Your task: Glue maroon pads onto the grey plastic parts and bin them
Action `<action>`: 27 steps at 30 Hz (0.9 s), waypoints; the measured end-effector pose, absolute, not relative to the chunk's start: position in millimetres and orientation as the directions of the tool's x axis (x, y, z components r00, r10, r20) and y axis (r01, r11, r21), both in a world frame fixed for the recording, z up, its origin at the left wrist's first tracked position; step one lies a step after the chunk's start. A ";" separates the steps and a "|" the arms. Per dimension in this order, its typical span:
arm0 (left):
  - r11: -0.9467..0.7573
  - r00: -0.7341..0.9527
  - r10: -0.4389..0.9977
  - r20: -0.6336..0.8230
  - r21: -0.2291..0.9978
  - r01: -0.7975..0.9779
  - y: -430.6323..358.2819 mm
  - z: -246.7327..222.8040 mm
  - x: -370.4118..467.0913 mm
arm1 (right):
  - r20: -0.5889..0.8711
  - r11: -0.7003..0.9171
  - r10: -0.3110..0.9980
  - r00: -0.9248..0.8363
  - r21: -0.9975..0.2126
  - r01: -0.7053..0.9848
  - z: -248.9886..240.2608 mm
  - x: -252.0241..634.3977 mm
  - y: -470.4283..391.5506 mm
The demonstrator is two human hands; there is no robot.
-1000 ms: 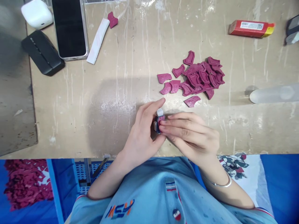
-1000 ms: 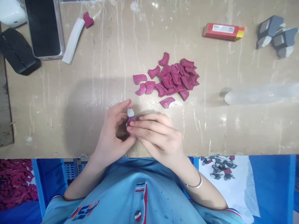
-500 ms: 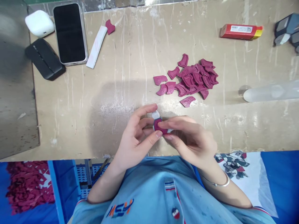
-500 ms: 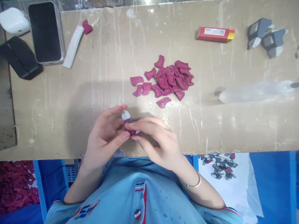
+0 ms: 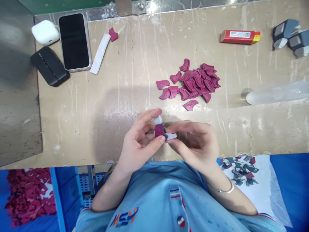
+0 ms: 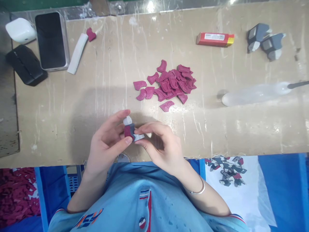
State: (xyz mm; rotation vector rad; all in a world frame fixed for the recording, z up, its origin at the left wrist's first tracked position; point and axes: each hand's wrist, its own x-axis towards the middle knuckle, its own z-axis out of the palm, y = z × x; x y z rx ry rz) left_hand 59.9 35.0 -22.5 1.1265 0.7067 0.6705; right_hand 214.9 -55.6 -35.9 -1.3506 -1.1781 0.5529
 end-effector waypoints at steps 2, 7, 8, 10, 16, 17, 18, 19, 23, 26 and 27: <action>0.276 0.604 0.782 -0.155 0.954 -0.113 34.6 -22.9 60.2 | 0.330 0.212 0.863 0.383 -0.924 0.319 -36.0 213.5 -55.7; 0.235 0.610 0.785 -0.110 0.963 -0.129 35.1 -23.7 60.7 | 0.345 0.229 0.861 0.375 -0.920 0.319 -36.8 212.5 -55.7; 0.236 0.614 0.782 -0.106 0.962 -0.135 35.4 -23.6 61.0 | 0.352 0.237 0.859 0.371 -0.917 0.321 -36.9 212.6 -55.8; 0.255 0.622 0.774 -0.118 0.957 -0.137 36.1 -23.0 61.5 | 0.365 0.247 0.858 0.360 -0.909 0.335 -37.0 213.0 -56.0; 0.324 0.639 0.747 -0.184 0.940 -0.108 37.4 -22.7 61.3 | 0.381 0.260 0.860 0.340 -0.900 0.351 -35.4 214.6 -55.8; 0.324 0.642 0.746 -0.178 0.939 -0.117 37.7 -22.9 61.1 | 0.389 0.271 0.858 0.335 -0.898 0.348 -35.1 214.8 -55.5; 0.325 0.644 0.746 -0.172 0.937 -0.127 38.0 -23.1 60.9 | 0.396 0.281 0.857 0.329 -0.895 0.345 -34.8 215.0 -55.2; 0.324 0.646 0.746 -0.164 0.936 -0.137 38.2 -23.3 60.8 | 0.401 0.289 0.857 0.324 -0.894 0.343 -34.5 215.1 -54.9; 0.304 0.644 0.751 -0.149 0.943 -0.136 38.3 -23.6 60.2 | 0.405 0.295 0.859 0.312 -0.891 0.345 -33.5 214.9 -54.0; 0.268 0.634 0.762 -0.132 0.955 -0.123 37.1 -24.2 60.3 | 0.411 0.297 0.860 0.302 -0.885 0.358 -32.8 214.5 -53.7; 0.254 0.630 0.767 -0.120 0.959 -0.126 36.7 -24.4 60.5 | 0.406 0.292 0.865 0.296 -0.885 0.362 -32.7 214.4 -53.6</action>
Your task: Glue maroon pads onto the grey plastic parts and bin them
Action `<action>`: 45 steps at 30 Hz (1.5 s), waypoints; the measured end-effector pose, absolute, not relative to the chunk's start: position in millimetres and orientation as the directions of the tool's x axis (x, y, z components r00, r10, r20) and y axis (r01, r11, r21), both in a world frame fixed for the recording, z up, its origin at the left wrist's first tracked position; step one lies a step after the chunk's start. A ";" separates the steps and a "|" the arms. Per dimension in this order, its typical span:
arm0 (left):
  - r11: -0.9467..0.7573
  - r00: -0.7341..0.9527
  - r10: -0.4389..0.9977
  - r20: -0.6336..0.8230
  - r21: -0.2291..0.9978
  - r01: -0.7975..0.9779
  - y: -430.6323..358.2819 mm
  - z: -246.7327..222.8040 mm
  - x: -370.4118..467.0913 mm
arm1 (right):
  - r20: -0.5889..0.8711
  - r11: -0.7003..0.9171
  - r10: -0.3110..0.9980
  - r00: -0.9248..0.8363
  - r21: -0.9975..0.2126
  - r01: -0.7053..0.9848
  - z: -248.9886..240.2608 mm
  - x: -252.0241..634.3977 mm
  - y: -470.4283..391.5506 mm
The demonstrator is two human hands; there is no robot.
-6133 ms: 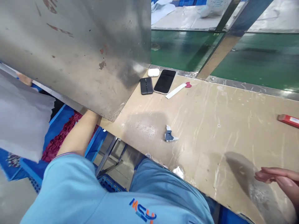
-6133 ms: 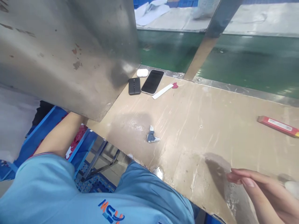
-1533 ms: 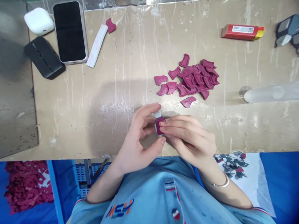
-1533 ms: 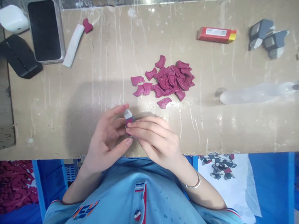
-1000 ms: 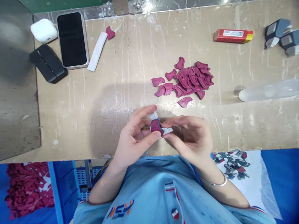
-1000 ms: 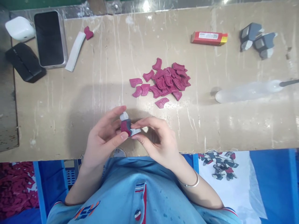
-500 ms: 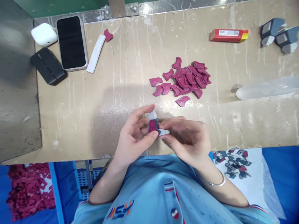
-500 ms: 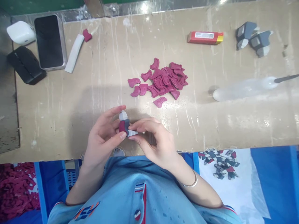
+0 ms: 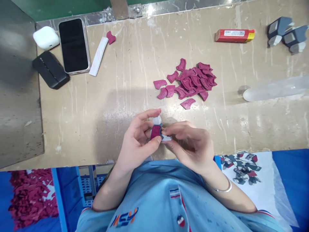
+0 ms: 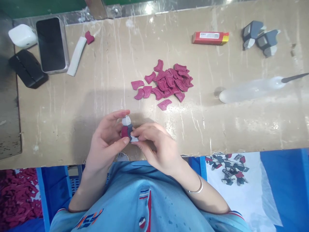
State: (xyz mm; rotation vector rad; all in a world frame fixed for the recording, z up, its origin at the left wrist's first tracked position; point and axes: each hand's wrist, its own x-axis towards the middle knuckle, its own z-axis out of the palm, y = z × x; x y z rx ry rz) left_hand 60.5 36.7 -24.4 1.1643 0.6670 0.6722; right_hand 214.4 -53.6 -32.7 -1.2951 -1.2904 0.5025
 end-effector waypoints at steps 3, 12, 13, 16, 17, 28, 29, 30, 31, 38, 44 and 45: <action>0.232 0.620 0.780 -0.090 0.961 -0.152 36.7 -24.5 61.2 | 0.389 0.276 0.873 0.294 -0.892 0.359 -33.8 214.3 -53.9; 0.278 0.696 0.707 -0.128 0.955 -0.106 45.7 -24.2 58.2 | 0.396 0.289 0.864 0.312 -0.896 0.338 -41.1 215.3 -55.9; 0.265 0.694 0.709 -0.126 0.959 -0.097 45.5 -24.8 58.1 | 0.400 0.289 0.863 0.310 -0.892 0.347 -40.8 215.5 -55.7; 0.233 0.683 0.722 -0.112 0.968 -0.088 43.2 -25.7 58.5 | 0.414 0.289 0.860 0.300 -0.878 0.383 -39.7 215.2 -54.8; 0.221 0.677 0.729 -0.101 0.971 -0.093 42.2 -25.7 58.7 | 0.418 0.291 0.859 0.295 -0.873 0.391 -39.7 214.9 -54.6; 0.268 0.672 0.729 -0.134 0.958 -0.100 45.5 -23.0 60.9 | 0.485 0.308 0.765 0.424 -0.853 0.421 -36.4 209.4 -54.4; 0.274 0.681 0.717 -0.146 0.958 -0.084 45.9 -21.9 61.6 | 0.501 0.324 0.753 0.426 -0.846 0.423 -36.0 209.6 -54.0; 0.273 0.680 0.717 -0.150 0.959 -0.076 45.9 -20.6 62.3 | 0.508 0.338 0.750 0.423 -0.845 0.415 -35.9 209.8 -53.6; 0.262 0.667 0.731 -0.145 0.962 -0.079 45.4 -19.3 63.1 | 0.506 0.350 0.756 0.416 -0.849 0.396 -36.2 209.9 -53.4; 0.060 0.606 0.796 0.007 0.994 -0.091 37.8 -12.7 63.5 | 0.216 0.256 0.846 0.488 -0.967 -0.015 -33.8 203.9 -50.8; 0.082 0.545 0.838 -0.016 0.992 -0.097 29.1 -14.1 65.6 | 0.083 0.187 0.845 0.527 -0.972 -0.146 -29.1 202.0 -46.8; 0.055 0.531 0.847 0.012 0.992 -0.110 27.1 -15.6 66.7 | 0.090 0.198 0.839 0.537 -0.969 -0.148 -29.6 201.3 -46.6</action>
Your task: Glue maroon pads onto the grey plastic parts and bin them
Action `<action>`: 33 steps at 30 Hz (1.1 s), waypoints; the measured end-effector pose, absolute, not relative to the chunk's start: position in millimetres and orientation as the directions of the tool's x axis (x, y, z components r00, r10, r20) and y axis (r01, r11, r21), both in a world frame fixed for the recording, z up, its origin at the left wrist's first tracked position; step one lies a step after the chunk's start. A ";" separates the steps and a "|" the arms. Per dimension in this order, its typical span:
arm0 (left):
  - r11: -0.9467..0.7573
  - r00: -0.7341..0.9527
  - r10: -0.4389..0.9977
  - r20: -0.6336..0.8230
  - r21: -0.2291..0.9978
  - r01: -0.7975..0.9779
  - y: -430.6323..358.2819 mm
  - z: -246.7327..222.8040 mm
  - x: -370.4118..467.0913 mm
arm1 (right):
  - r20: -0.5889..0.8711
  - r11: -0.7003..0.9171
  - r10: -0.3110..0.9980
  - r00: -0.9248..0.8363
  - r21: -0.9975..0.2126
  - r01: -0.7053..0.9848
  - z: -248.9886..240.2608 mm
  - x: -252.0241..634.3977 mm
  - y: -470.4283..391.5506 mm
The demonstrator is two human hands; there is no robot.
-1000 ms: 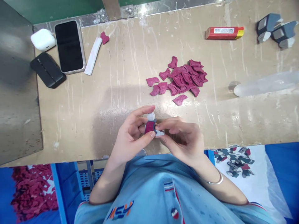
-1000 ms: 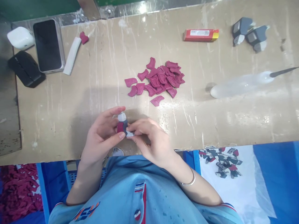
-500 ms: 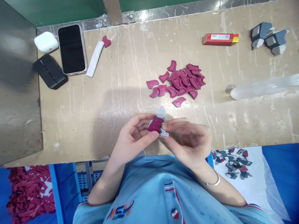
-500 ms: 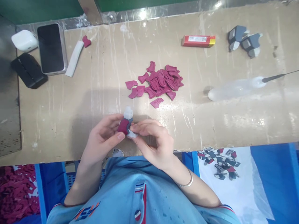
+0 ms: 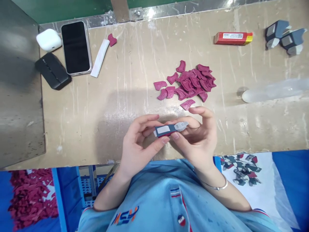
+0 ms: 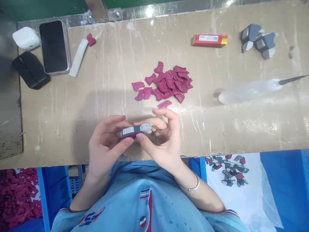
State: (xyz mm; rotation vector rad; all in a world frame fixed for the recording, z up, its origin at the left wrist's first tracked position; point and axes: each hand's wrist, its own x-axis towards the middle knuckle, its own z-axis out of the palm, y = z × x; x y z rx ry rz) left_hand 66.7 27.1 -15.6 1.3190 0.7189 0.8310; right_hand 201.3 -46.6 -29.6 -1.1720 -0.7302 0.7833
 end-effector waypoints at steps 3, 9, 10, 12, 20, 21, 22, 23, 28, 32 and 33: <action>-0.046 0.446 0.889 0.105 0.989 -0.141 21.4 -19.8 70.3 | 0.101 0.229 0.817 0.568 -0.960 -0.160 -31.1 198.2 -46.3; -0.153 0.378 0.905 0.193 0.979 -0.134 19.9 -18.6 72.6 | 0.065 0.205 0.848 0.525 -0.955 -0.213 -28.3 199.9 -45.0; -0.163 0.385 0.901 0.200 0.978 -0.127 20.8 -17.5 72.1 | 0.063 0.199 0.850 0.522 -0.958 -0.208 -27.2 201.3 -44.8; -0.168 0.425 0.883 0.199 0.980 -0.111 22.4 -15.1 70.8 | 0.059 0.177 0.850 0.523 -0.968 -0.179 -25.4 203.9 -44.5; -0.256 0.428 0.858 0.282 0.959 -0.120 21.6 -7.3 72.5 | 0.029 0.144 0.835 0.549 -0.975 -0.167 -30.0 203.5 -48.6; -0.277 0.414 0.858 0.302 0.953 -0.121 21.2 -5.9 73.6 | 0.025 0.143 0.845 0.533 -0.973 -0.180 -31.2 203.7 -49.4; -0.297 0.409 0.855 0.321 0.947 -0.121 20.8 -4.5 74.7 | 0.035 0.150 0.853 0.521 -0.972 -0.179 -32.4 204.3 -50.1; -0.317 0.410 0.847 0.338 0.941 -0.121 20.1 -3.0 75.8 | 0.057 0.163 0.855 0.516 -0.973 -0.163 -33.3 205.2 -50.9; -0.347 0.425 0.832 0.357 0.932 -0.105 15.0 2.8 78.4 | 0.199 0.247 0.834 0.514 -0.969 -0.026 -35.7 211.6 -54.2; -0.242 0.451 0.852 0.267 0.964 -0.112 17.7 6.4 74.1 | 0.256 0.287 0.822 0.509 -0.958 0.017 -32.3 216.2 -56.8; -0.144 0.491 0.854 0.173 0.985 -0.096 20.0 7.3 72.2 | 0.253 0.282 0.826 0.504 -0.959 0.019 -30.7 217.3 -57.4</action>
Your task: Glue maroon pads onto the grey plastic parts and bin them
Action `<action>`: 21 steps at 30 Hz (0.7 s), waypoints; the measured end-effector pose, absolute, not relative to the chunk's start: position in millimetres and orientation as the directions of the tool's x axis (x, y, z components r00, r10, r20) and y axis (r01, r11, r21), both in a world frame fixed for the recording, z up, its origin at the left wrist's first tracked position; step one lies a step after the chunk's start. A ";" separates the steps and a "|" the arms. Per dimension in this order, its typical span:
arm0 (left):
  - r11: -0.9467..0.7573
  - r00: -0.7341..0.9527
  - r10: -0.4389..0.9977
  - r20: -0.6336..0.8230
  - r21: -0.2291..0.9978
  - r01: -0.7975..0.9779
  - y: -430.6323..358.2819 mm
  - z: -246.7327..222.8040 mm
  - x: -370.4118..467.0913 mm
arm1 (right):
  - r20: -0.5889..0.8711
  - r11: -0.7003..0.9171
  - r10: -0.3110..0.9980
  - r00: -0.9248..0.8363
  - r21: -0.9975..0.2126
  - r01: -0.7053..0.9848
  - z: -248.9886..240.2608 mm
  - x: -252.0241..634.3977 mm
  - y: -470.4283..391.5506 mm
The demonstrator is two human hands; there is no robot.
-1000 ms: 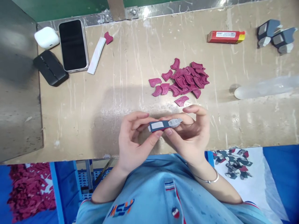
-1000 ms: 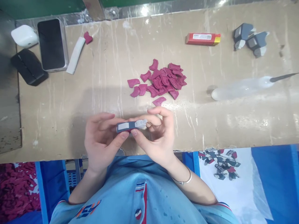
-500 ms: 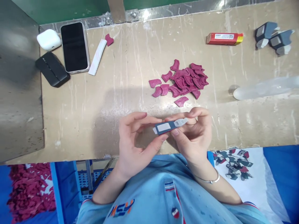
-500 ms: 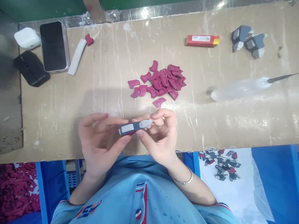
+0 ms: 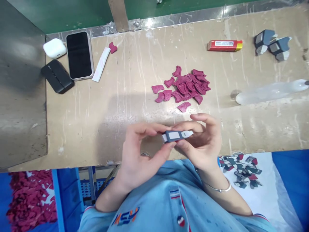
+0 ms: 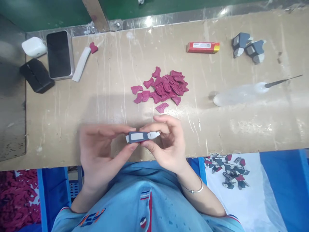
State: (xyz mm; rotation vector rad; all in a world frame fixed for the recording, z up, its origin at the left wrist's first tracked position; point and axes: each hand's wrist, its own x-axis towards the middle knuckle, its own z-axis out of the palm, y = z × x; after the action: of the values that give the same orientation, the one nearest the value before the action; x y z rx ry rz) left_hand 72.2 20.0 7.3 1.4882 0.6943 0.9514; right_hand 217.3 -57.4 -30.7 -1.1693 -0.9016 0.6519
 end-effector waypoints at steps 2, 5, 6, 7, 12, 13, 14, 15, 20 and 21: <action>0.113 0.613 0.787 -0.071 0.993 -0.030 25.1 8.3 68.4 | 0.221 0.244 0.842 0.492 -0.970 0.016 -27.1 219.5 -58.1; 0.414 0.756 0.571 -0.320 0.908 0.071 30.9 6.5 64.9 | 0.071 0.088 0.891 0.449 -0.996 -0.017 -23.4 222.6 -57.7; 0.471 0.776 0.525 -0.350 0.879 0.078 31.9 5.1 64.6 | 0.016 0.037 0.905 0.426 -0.999 -0.039 -22.8 223.6 -57.5; 0.515 0.786 0.496 -0.370 0.854 0.077 32.5 3.6 64.7 | -0.027 0.001 0.915 0.402 -0.998 -0.069 -22.6 224.5 -57.5; 0.591 0.794 0.483 -0.370 0.806 0.015 34.8 -1.2 65.5 | -0.045 0.001 0.945 0.324 -0.990 -0.141 -23.3 230.7 -63.0; 0.592 0.791 0.489 -0.367 0.806 0.009 35.3 -1.3 65.1 | -0.029 0.012 0.953 0.302 -0.991 -0.132 -23.7 232.2 -64.8; 0.591 0.790 0.492 -0.366 0.806 0.006 35.7 -1.4 64.5 | -0.004 0.031 0.960 0.279 -0.992 -0.122 -24.5 233.6 -66.4; 0.591 0.789 0.494 -0.366 0.807 0.004 35.8 -1.5 63.9 | 0.023 0.054 0.965 0.263 -0.992 -0.111 -25.5 234.7 -67.6; 0.558 0.774 0.516 -0.368 0.830 0.023 32.8 -2.6 61.2 | 0.139 0.148 0.929 0.342 -0.989 -0.001 -34.0 233.2 -66.5; 0.541 0.777 0.513 -0.365 0.840 0.037 32.0 -2.4 60.4 | 0.146 0.147 0.921 0.362 -0.989 0.027 -35.0 232.5 -65.8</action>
State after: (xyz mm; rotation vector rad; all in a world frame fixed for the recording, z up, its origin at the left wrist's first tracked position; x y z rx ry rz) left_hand 60.4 32.0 -2.4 0.9717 0.6405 0.3069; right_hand 232.5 -65.8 -35.0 -1.2529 -1.0001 0.8286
